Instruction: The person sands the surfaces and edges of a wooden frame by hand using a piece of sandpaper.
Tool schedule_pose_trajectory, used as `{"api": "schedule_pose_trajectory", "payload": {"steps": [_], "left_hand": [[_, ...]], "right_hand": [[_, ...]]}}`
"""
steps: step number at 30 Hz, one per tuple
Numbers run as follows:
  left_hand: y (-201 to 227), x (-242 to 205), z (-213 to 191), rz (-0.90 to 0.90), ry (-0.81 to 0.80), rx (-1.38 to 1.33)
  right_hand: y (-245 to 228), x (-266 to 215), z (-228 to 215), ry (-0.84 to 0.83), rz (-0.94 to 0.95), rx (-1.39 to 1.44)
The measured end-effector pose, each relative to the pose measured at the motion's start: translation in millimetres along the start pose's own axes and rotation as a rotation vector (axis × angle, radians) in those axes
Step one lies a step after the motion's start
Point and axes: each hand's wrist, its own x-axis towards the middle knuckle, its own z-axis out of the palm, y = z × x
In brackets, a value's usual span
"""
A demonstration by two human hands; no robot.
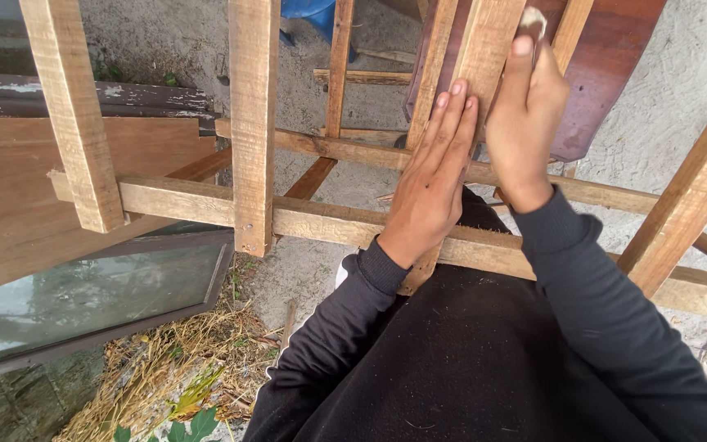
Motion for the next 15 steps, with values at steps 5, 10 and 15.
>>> {"api": "schedule_pose_trajectory", "payload": {"steps": [5, 10, 15], "left_hand": [[-5.8, 1.3, -1.1, 0.013, 0.016, -0.062], [-8.0, -1.2, 5.1, 0.017, 0.026, 0.024], [-4.9, 2.2, 4.0, 0.018, 0.025, 0.125]], "right_hand": [[-24.7, -22.7, -2.4, -0.076, 0.107, -0.123], [-13.5, -20.4, 3.2, -0.003, -0.036, -0.098], [-5.0, -29.1, 0.2, -0.052, 0.119, -0.099]]}}
